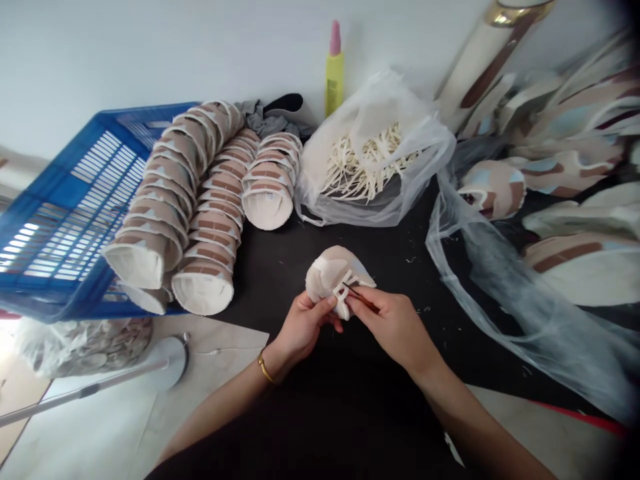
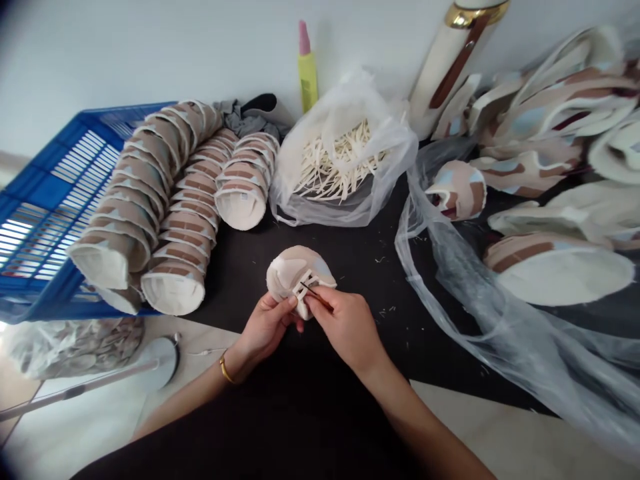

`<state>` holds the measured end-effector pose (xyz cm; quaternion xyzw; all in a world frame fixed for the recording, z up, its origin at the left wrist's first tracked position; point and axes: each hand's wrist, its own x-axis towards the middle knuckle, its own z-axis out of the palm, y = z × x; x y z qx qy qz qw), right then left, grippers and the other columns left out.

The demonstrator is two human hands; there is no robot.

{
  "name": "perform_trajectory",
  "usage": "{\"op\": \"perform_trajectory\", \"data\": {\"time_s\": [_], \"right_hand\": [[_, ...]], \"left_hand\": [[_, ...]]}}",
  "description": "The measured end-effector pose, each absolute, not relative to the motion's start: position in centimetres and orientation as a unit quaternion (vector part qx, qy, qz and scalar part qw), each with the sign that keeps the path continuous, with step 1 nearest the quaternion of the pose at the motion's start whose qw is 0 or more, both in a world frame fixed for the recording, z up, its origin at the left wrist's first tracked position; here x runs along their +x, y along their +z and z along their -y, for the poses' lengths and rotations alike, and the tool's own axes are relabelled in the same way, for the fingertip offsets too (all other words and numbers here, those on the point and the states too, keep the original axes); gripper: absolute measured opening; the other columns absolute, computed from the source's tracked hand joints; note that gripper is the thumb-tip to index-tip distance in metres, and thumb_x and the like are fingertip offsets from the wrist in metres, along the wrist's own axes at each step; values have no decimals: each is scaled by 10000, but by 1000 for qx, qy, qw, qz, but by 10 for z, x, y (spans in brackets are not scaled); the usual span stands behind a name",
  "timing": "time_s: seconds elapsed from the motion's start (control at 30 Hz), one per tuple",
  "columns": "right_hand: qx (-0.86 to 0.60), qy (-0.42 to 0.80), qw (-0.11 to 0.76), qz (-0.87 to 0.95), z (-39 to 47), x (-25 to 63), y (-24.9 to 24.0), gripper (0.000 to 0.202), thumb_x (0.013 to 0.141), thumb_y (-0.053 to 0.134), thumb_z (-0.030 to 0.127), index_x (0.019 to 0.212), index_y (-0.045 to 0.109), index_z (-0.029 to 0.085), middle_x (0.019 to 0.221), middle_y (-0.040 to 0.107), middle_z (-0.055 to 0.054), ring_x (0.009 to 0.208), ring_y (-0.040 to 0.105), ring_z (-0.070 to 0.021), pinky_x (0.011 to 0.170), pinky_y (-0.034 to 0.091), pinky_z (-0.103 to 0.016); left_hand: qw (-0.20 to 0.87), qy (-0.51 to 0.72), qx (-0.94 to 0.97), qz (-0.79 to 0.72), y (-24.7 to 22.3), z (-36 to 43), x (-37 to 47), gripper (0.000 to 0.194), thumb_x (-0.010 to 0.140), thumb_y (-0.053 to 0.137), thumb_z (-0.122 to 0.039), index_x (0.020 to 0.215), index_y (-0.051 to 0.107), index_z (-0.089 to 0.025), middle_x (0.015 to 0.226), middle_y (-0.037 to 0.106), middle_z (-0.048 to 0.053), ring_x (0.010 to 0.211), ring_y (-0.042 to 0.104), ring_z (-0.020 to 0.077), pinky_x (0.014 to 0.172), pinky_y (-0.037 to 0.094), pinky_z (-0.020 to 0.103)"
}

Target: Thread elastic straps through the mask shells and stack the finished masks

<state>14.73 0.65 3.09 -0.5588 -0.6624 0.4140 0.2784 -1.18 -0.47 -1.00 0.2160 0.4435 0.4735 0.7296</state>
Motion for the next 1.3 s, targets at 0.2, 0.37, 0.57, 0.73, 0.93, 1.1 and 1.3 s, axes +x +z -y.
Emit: {"op": "perform_trajectory", "data": {"time_s": [0.2,0.37,0.57,0.73,0.93,1.1,1.3], "right_hand": [[-630,240,248,696,-1,147,18,222,930,542,262,937,755,203,761,753,-37,650,684,-186,598,394,-262],[-638,147,228,720,4,142,6,227,926,537,226,982,757,222,797,768,-36,661,705,-191,570,373,-264],[-595,252,264,716,2,167,24,265,970,490,290,1018,745,238,873,779,-25,711,716,-187,619,477,-267],[-538,242,341,732,-25,211,66,312,994,476,319,1211,692,257,1147,722,-60,914,696,-187,800,540,-297],[-427,292,211,829,-40,210,68,331,905,613,239,1234,654,250,1087,736,-27,889,701,-166,759,558,-267],[-342,30,282,896,-17,190,51,261,946,520,92,1061,715,222,1043,754,-40,863,686,-156,775,526,-263],[-276,-26,276,920,-10,186,26,250,960,509,69,1081,706,162,1032,758,-58,801,669,-170,734,509,-281]], "left_hand": [[716,491,204,-453,-4,8,-6,286,714,843,-343,818,692,-123,728,683,26,609,601,120,464,517,217],[704,494,207,-466,-5,7,-6,307,711,837,-358,839,686,-124,757,673,26,623,597,119,474,520,219],[678,462,288,-495,-9,4,-16,308,799,753,-384,965,655,-145,722,621,-4,545,545,101,440,492,209],[592,309,599,-443,11,-7,-36,414,923,588,-243,1336,596,-259,877,669,28,631,599,118,563,514,218],[267,326,830,-365,15,-22,-38,477,913,496,-56,1281,660,-312,1097,692,82,1101,602,231,931,517,370],[195,439,699,-530,-7,-19,-29,420,855,600,-69,1157,736,-328,1496,494,87,1369,428,316,1065,442,502],[699,435,297,-485,8,-19,-28,377,751,580,-158,1092,737,-132,913,712,86,652,632,160,554,547,278]]}}
